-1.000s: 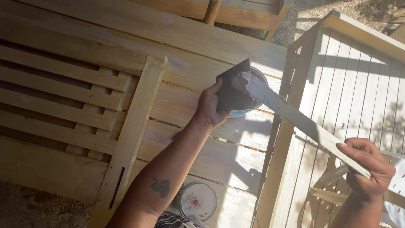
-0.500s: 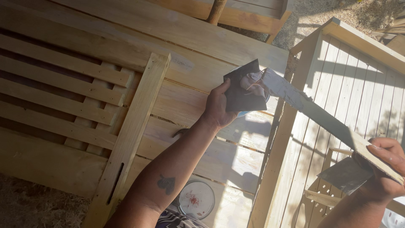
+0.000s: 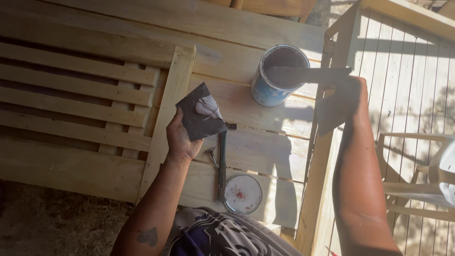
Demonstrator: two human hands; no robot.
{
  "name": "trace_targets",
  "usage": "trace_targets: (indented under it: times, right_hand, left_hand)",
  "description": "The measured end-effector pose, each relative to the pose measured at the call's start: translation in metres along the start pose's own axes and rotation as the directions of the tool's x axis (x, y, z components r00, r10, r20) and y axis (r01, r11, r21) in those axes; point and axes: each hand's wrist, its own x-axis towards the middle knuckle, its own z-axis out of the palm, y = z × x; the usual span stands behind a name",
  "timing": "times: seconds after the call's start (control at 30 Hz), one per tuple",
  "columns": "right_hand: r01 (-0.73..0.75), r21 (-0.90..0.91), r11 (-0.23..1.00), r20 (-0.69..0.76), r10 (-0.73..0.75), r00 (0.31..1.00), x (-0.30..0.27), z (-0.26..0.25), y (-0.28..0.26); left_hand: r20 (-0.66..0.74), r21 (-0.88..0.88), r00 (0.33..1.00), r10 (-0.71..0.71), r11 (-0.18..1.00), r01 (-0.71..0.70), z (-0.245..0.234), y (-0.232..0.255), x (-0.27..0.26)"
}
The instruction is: The person sands wooden slats of a headboard by hand with sandpaper and applies pink wood filler to gaps using a scraper.
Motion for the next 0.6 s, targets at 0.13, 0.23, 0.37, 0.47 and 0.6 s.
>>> trace_targets:
  times: [0.13, 0.23, 0.37, 0.47, 0.6]
  right_hand:
    - [-0.169, -0.001, 0.986, -0.258, 0.163, 0.952, -0.065, 0.011, 0.012]
    - [-0.524, 0.071, 0.849, -0.248, 0.524, 0.815, -0.158, 0.036, 0.08]
    - [-0.703, -0.08, 0.707, 0.015, 0.706, 0.708, -0.316, 0.068, 0.181]
    - [-0.755, -0.231, 0.613, -0.06, 0.766, 0.64, -0.399, 0.082, 0.193]
    - [-0.728, 0.147, 0.669, 0.179, 0.706, 0.685, -0.447, 0.064, 0.173]
  left_hand:
    - [-0.007, -0.043, 0.999, 0.048, 0.998, -0.049, -0.042, 0.061, -0.075]
    - [-0.118, 0.014, 0.987, 0.109, 0.994, -0.108, -0.066, 0.096, -0.156]
    - [-0.303, 0.076, 0.94, 0.156, 0.987, -0.139, -0.113, 0.112, -0.248]
    - [-0.375, -0.071, 0.916, 0.143, 0.981, -0.182, -0.147, 0.11, -0.285]
    - [-0.351, -0.055, 0.927, 0.132, 0.985, -0.161, -0.161, 0.107, -0.311]
